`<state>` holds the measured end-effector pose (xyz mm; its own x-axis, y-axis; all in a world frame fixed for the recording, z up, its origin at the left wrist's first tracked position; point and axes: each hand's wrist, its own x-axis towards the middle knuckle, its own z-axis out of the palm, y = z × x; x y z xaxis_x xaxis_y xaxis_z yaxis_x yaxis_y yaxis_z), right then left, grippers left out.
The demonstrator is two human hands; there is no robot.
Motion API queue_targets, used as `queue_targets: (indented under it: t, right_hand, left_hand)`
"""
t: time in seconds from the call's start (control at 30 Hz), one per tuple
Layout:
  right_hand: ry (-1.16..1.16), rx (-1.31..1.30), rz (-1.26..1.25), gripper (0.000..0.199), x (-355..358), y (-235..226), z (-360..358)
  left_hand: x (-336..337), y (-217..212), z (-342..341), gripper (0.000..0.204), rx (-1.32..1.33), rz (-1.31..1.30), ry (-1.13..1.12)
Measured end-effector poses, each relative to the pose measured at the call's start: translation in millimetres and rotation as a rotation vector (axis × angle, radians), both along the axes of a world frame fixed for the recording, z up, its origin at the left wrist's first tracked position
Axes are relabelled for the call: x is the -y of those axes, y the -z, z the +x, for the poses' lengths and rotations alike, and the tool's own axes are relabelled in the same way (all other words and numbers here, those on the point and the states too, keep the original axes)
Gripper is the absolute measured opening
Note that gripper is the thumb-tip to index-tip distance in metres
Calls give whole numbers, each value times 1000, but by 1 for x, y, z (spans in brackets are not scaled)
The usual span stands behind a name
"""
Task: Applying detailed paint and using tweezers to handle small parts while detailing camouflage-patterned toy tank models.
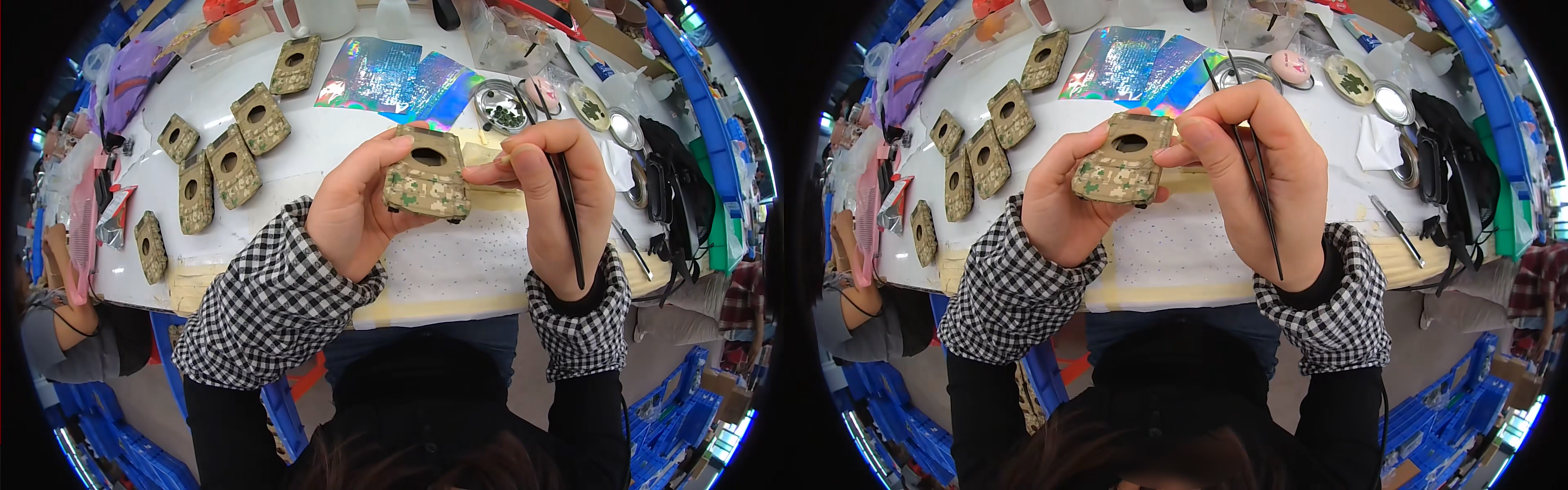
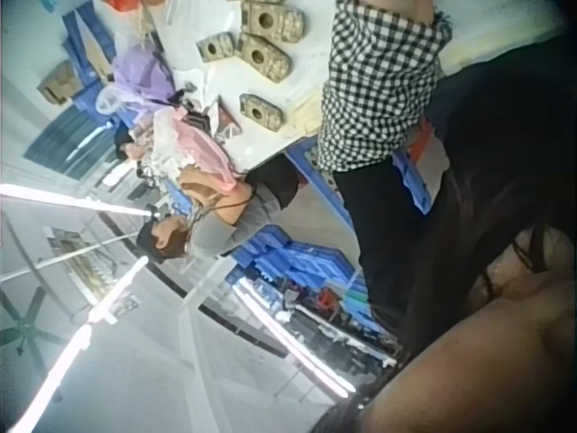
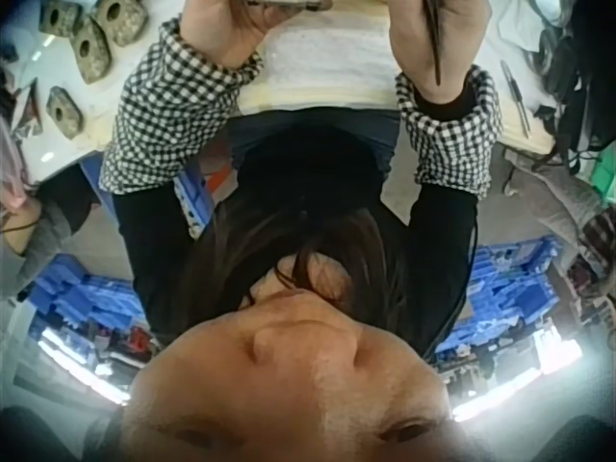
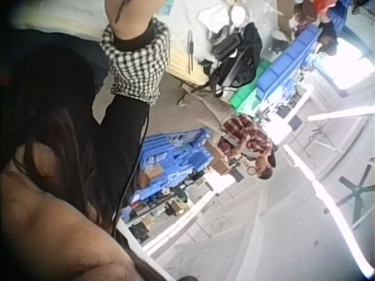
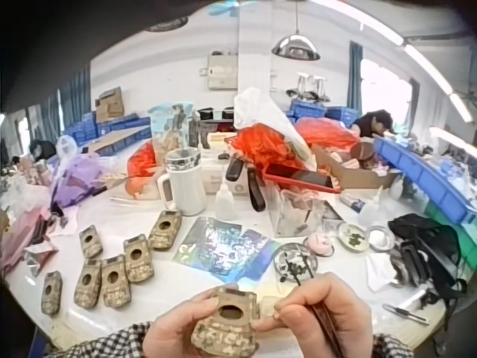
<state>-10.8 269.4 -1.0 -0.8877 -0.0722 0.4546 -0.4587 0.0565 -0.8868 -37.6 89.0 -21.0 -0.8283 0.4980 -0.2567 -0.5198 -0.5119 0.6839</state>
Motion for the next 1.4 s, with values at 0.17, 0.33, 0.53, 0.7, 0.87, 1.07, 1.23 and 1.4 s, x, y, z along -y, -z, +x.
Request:
queue_targets:
  t: [0.17,0.33,0.53,0.7,0.87,1.07,1.23,1.4]
  right_hand:
    - [-27,0,-18,9,-2,1,0]
    - [167,-73,31,10,-17,-2,3]
    - [521,-431,660,9,-33,5,-3]
    - [470,-414,747,12,-28,13,-8]
    - [423,-408,767,28,-35,12,-2]
    - [188,-85,510,60,-42,19,48]
    - [10,104,420,25,-29,23,64]
    - [-108,67,406,22,-24,33,59]
  left_hand:
    - [0,0,0,45,-8,3,-1]
    - [1,0,-1,46,-37,-7,3]
    - [-1,-1,0,47,-39,-21,-7]
    - [1,3,-2,47,-55,-10,3]
    - [4,3,-3,47,-67,-10,11]
    - [0,-2,1,46,-53,-39,-23]
    - [1,3,0,46,-59,-41,-10]
    - [5,1,-2,47,-92,-69,19]
